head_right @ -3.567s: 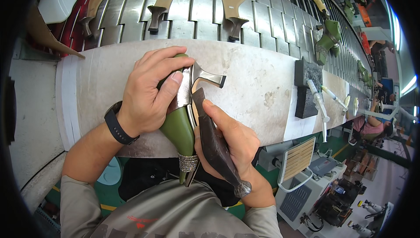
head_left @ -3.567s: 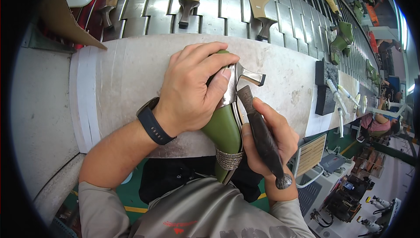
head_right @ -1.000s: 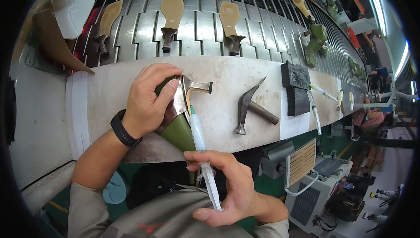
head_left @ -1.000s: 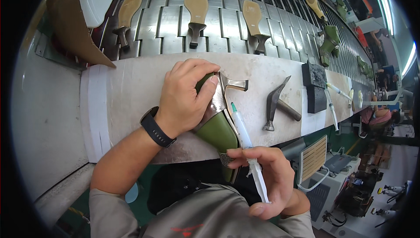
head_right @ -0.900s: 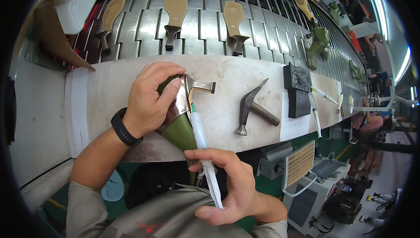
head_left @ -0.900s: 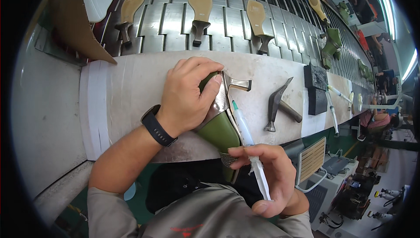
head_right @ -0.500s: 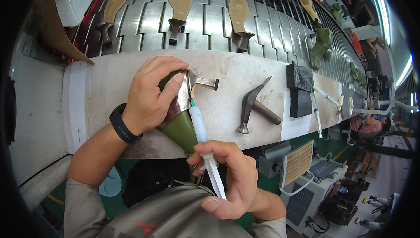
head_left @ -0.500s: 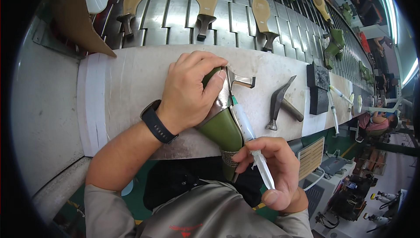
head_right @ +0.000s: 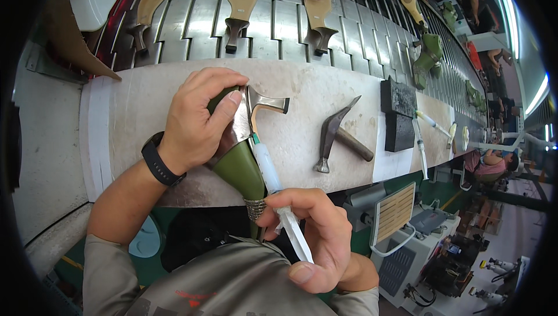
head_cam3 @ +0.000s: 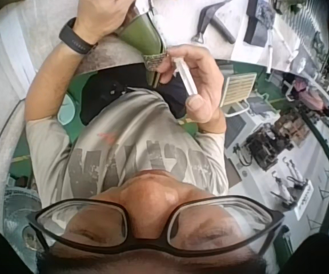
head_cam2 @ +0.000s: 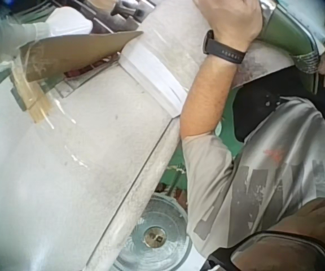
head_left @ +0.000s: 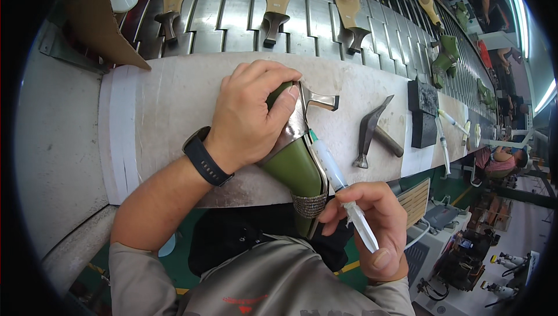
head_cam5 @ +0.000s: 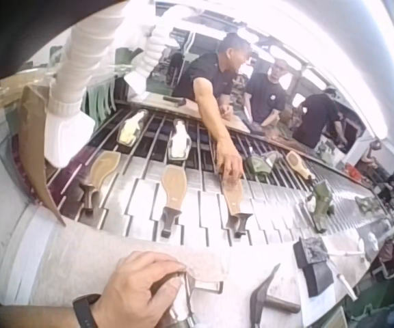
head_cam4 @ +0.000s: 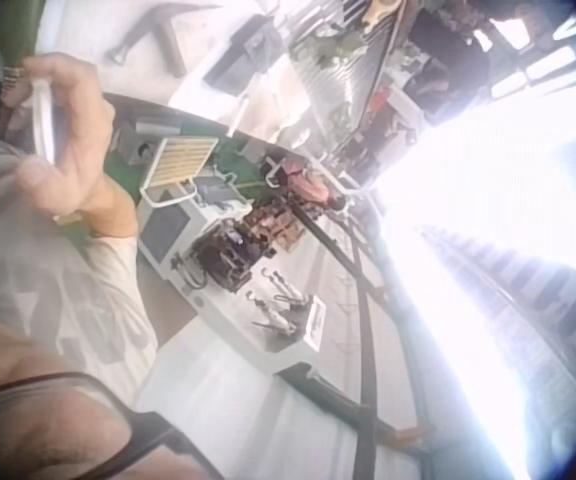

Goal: The person attaches outsoles to high-heeled shoes on shoe lasts by hand, hammers the edges and heels with a hammer, and injects liquid into the shoe seams using a syringe.

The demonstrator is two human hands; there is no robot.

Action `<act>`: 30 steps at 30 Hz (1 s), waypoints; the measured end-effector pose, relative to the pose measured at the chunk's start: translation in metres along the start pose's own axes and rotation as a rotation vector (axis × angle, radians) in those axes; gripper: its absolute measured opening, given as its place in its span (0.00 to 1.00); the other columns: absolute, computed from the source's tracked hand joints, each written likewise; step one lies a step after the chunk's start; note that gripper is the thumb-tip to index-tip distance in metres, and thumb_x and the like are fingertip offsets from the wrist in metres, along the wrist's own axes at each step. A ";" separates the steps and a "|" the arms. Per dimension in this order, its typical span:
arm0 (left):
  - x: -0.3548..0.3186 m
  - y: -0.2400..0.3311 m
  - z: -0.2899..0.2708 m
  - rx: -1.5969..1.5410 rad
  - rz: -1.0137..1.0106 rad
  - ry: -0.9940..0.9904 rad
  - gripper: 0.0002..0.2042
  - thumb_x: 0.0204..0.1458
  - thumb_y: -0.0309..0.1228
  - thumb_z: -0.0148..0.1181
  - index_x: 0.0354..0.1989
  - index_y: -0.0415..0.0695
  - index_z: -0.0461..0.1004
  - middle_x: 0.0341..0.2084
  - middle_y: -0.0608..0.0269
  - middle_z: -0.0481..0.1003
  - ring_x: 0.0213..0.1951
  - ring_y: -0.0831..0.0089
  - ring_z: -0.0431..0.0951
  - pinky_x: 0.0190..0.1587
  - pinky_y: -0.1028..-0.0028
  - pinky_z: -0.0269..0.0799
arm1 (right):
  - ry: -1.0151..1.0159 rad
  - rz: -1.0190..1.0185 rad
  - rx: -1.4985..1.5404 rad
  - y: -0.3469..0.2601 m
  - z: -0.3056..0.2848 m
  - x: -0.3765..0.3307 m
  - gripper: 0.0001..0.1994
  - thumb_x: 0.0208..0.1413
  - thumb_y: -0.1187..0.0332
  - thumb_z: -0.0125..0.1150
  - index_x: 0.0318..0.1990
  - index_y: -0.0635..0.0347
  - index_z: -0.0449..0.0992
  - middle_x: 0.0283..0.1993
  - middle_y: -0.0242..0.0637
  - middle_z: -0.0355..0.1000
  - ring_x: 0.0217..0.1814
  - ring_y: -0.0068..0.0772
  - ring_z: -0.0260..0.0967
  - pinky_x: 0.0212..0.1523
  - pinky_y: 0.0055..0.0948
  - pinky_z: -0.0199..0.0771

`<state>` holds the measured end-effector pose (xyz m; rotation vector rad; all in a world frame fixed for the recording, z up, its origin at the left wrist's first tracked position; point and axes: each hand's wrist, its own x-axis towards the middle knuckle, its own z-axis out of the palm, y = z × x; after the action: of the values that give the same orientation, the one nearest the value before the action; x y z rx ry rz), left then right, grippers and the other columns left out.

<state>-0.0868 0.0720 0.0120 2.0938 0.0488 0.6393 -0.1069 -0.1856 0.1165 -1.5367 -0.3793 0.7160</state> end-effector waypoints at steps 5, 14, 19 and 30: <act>-0.002 0.000 -0.001 0.003 -0.004 -0.003 0.11 0.62 0.26 0.61 0.51 0.39 0.82 0.47 0.53 0.81 0.50 0.54 0.79 0.56 0.62 0.73 | -0.008 0.002 -0.009 0.000 -0.001 -0.003 0.48 0.52 0.36 0.69 0.61 0.79 0.67 0.44 0.52 0.80 0.41 0.33 0.80 0.46 0.30 0.81; 0.001 0.002 -0.004 -0.013 -0.015 -0.016 0.11 0.62 0.26 0.61 0.50 0.38 0.82 0.47 0.52 0.81 0.51 0.54 0.79 0.57 0.63 0.73 | -0.010 0.032 0.024 -0.007 0.000 -0.010 0.53 0.51 0.31 0.70 0.62 0.80 0.67 0.45 0.53 0.79 0.43 0.33 0.80 0.48 0.30 0.81; 0.005 0.005 -0.002 -0.036 -0.016 -0.021 0.11 0.63 0.24 0.59 0.50 0.35 0.81 0.49 0.49 0.81 0.53 0.54 0.80 0.59 0.64 0.73 | 0.041 -0.055 0.093 -0.009 -0.009 -0.022 0.55 0.52 0.28 0.68 0.65 0.78 0.64 0.51 0.54 0.78 0.47 0.34 0.80 0.54 0.32 0.80; 0.002 0.012 -0.006 -0.064 -0.030 -0.030 0.11 0.62 0.24 0.58 0.49 0.35 0.81 0.49 0.49 0.81 0.53 0.52 0.79 0.60 0.62 0.72 | 0.731 -0.338 0.123 0.001 -0.171 0.041 0.32 0.70 0.39 0.46 0.60 0.61 0.74 0.43 0.47 0.82 0.35 0.31 0.80 0.37 0.27 0.74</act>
<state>-0.0904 0.0704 0.0254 2.0367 0.0421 0.5841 0.0334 -0.2909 0.1012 -1.4585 -0.0341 -0.1034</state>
